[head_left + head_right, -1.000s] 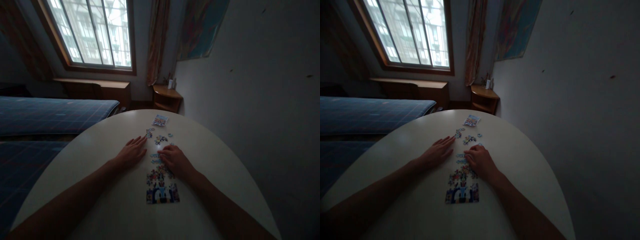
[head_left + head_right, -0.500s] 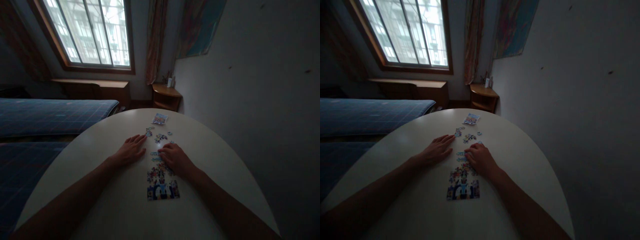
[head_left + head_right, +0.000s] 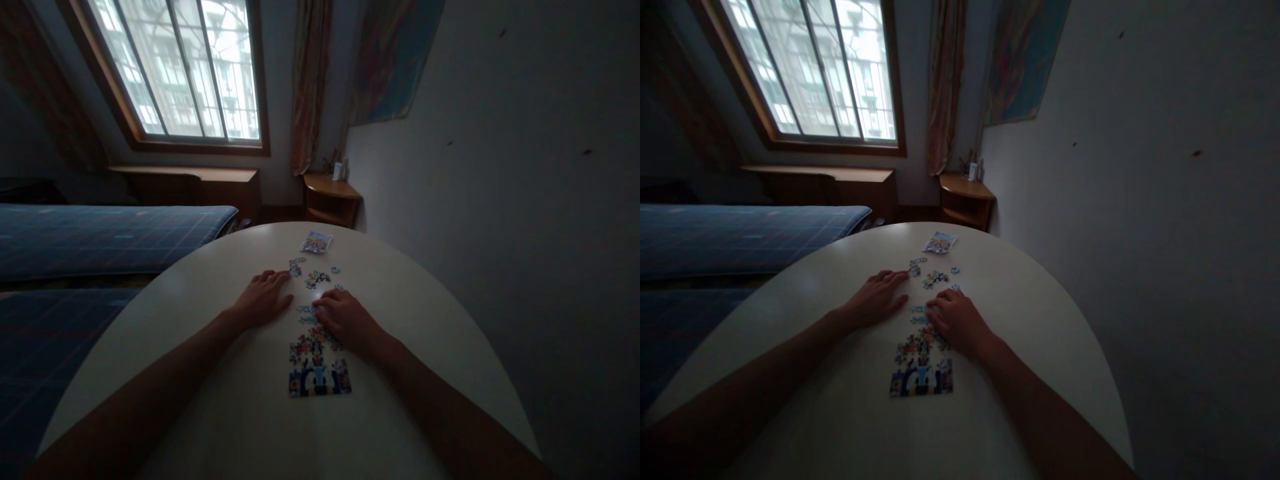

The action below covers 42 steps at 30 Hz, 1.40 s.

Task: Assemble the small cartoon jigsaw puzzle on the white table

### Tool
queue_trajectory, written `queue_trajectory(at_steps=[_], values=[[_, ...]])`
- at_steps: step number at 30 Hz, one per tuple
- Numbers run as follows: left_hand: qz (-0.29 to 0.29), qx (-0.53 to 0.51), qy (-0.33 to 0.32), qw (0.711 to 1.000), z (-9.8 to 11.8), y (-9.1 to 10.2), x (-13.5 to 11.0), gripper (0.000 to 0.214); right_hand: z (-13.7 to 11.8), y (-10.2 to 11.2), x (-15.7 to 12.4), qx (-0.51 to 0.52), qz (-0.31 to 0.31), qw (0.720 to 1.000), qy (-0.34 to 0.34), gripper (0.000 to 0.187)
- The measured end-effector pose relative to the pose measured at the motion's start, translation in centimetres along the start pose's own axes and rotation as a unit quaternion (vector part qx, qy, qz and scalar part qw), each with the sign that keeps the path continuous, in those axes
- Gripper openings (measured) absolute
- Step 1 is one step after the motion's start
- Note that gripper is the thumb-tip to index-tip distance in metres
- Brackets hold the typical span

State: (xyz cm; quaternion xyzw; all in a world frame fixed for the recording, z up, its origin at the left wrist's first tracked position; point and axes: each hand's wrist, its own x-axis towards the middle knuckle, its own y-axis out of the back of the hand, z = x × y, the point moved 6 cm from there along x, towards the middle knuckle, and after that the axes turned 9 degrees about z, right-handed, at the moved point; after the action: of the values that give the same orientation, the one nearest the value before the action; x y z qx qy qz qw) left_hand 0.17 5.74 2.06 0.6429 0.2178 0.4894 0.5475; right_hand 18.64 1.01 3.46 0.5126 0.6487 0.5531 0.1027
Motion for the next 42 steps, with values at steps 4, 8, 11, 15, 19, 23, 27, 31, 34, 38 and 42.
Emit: queue_trajectory(at_steps=[4,8,11,15,19,23,27,31,34,38,42], values=[[0.006,0.01,-0.011,1.0,0.6,0.4,-0.4,0.039,0.2,0.0,0.0,0.001,-0.008,1.0,-0.001,0.029],[-0.005,0.025,-0.035,0.999,1.4,1.2,-1.2,0.023,0.3,0.0,0.0,0.005,-0.013,1.0,-0.004,0.028],[-0.013,0.024,-0.068,0.997,1.7,1.5,-1.7,0.02,0.2,0.0,0.0,0.001,-0.009,1.0,-0.003,0.029],[0.01,-0.086,-0.078,0.993,1.1,1.4,-1.8,0.015,0.0,-0.1,0.0,-0.007,0.001,1.0,-0.014,0.029],[0.007,-0.162,-0.043,0.986,0.0,0.5,-1.2,0.019,-0.1,-0.2,0.2,-0.01,0.002,0.999,-0.03,0.027],[-0.033,-0.17,-0.022,0.985,-0.3,0.0,-0.7,0.016,-0.1,-0.4,0.4,-0.001,0.008,0.999,-0.037,0.025],[-0.06,-0.194,-0.005,0.979,0.1,0.4,-0.9,0.014,0.0,-0.4,0.4,0.009,0.011,0.999,-0.034,0.025],[-0.059,-0.21,0.004,0.976,0.6,0.9,-1.6,0.011,-0.5,-0.3,0.3,0.031,0.005,1.0,-0.002,0.026],[-0.045,-0.212,-0.021,0.976,1.2,0.9,-1.9,0.009,-1.1,-0.3,0.2,0.033,-0.006,0.999,0.023,0.028],[-0.022,-0.185,-0.037,0.982,1.6,0.9,-1.8,0.008,-1.6,-0.2,0.1,0.027,-0.016,0.998,0.046,0.03],[-0.018,-0.168,-0.044,0.985,1.8,0.8,-1.7,0.008,-1.7,-0.2,0.1,0.028,-0.018,0.998,0.054,0.032]])
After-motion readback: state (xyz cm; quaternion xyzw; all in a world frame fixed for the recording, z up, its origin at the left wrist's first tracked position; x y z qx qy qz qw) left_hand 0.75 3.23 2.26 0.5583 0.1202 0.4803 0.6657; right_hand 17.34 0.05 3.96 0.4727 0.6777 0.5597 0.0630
